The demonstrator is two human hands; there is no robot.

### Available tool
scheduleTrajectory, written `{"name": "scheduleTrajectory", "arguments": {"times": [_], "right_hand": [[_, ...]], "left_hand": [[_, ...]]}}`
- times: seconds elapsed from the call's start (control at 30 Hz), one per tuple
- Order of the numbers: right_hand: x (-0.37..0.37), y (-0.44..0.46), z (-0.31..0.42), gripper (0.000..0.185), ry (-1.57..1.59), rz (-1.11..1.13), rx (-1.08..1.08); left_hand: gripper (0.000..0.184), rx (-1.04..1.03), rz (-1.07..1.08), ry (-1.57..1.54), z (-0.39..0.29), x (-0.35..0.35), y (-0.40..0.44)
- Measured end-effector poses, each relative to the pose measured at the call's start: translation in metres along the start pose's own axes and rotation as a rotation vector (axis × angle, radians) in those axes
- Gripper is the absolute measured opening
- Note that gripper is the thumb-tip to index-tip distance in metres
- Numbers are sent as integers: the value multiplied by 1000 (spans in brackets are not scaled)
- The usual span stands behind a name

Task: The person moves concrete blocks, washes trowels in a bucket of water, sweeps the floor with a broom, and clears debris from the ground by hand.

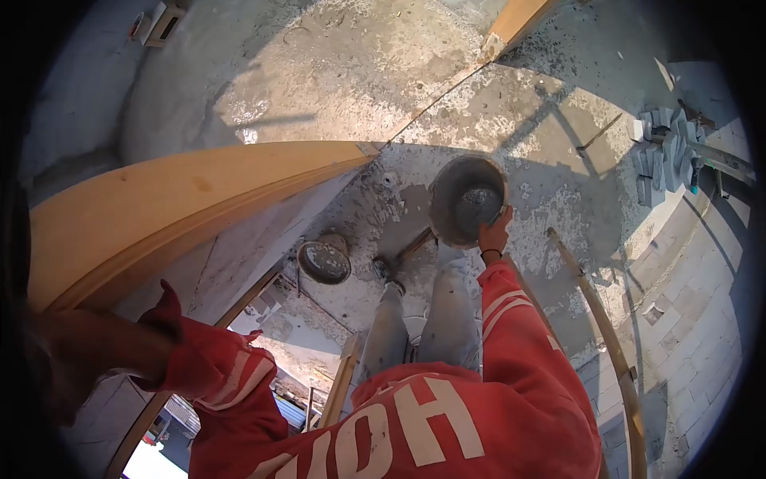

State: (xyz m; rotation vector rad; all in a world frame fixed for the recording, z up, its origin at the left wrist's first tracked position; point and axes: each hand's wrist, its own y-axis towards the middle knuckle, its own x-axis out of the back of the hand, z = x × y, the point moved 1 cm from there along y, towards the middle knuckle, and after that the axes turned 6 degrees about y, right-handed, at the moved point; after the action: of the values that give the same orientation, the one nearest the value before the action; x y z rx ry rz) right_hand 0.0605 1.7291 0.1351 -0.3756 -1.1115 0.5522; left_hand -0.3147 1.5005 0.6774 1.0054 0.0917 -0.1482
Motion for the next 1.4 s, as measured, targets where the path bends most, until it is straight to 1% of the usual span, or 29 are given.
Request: {"name": "scheduleTrajectory", "arguments": {"times": [0.07,0.13,0.17,0.23,0.27,0.3,0.37,0.4,0.43,0.47,0.5,0.57,0.6,0.63,0.67,0.7,0.77,0.8,0.83,0.9,0.97,1.03,1.1,1.17,1.23,1.27,1.33,1.37,1.4], "right_hand": [[0,-29,-35,91,41,-65,-77],[5,-60,-65,86,4,-158,-243],[-4,-68,-91,86,12,-168,-261],[-28,-62,-172,79,64,-343,-213],[-37,-61,-208,71,22,-368,-189],[-44,-71,-224,71,10,-362,-198],[-54,-87,-252,61,416,-326,-376],[-61,-92,-265,61,401,-317,-396],[-71,-90,-276,56,569,-290,-459],[-82,-86,-287,51,733,-264,-526],[-91,-82,-300,51,711,-258,-552],[-111,-61,-322,46,891,-155,-589],[-124,-48,-336,44,935,-183,-553],[-138,-35,-346,42,987,-219,-513],[-150,-23,-359,42,1020,-180,-462],[-161,-14,-368,42,1026,-162,-447],[-184,-4,-376,44,1104,-125,-377],[-196,-3,-376,48,1177,-105,-318],[-204,-5,-373,48,1157,-107,-335],[-214,-29,-373,55,1108,-20,-487],[-218,-59,-395,59,773,100,-469],[-214,-96,-421,56,613,254,-477],[-208,-137,-438,50,407,385,-504],[-196,-168,-436,47,182,515,-437],[-190,-187,-417,48,188,513,-292],[-187,-193,-391,49,175,511,-226],[-187,-210,-334,53,190,507,-123],[-192,-217,-312,56,279,512,-98],[-190,-224,-276,57,356,568,-320]], "left_hand": [[81,-4,-75,0,4,11,-4],[81,56,-77,-130,10,28,-17],[77,126,-31,-336,15,41,-32],[70,258,92,-727,18,74,-73],[66,323,163,-915,15,92,-98],[63,388,238,-1104,6,110,-126],[45,491,561,-1387,-34,169,-213],[38,565,727,-1487,-54,198,-256],[36,551,1167,-1504,-64,232,-305],[39,509,1483,-1534,-76,265,-360],[41,497,1675,-1634,-84,304,-432],[38,476,2180,-1497,-97,382,-538],[38,482,2229,-1481,-108,419,-581],[40,353,2324,-1426,-124,450,-621],[43,214,2409,-1371,-142,478,-658],[43,205,2443,-1371,-165,501,-692],[50,0,2212,-1353,-218,544,-757],[52,-77,2193,-1274,-245,558,-773],[55,-151,2165,-1193,-274,564,-784],[59,-218,2092,-1097,-321,584,-819],[57,-253,2062,-1075,-356,600,-846],[56,-295,2035,-1056,-368,619,-860],[48,-155,1981,-1091,-368,624,-861],[42,29,2133,-1293,-351,626,-844],[43,262,2147,-1554,-322,624,-805],[49,254,2206,-1561,-305,618,-773],[47,449,2345,-1630,-266,607,-708],[47,515,2380,-1625,-245,603,-675],[47,535,2367,-1571,-224,600,-642]]}}
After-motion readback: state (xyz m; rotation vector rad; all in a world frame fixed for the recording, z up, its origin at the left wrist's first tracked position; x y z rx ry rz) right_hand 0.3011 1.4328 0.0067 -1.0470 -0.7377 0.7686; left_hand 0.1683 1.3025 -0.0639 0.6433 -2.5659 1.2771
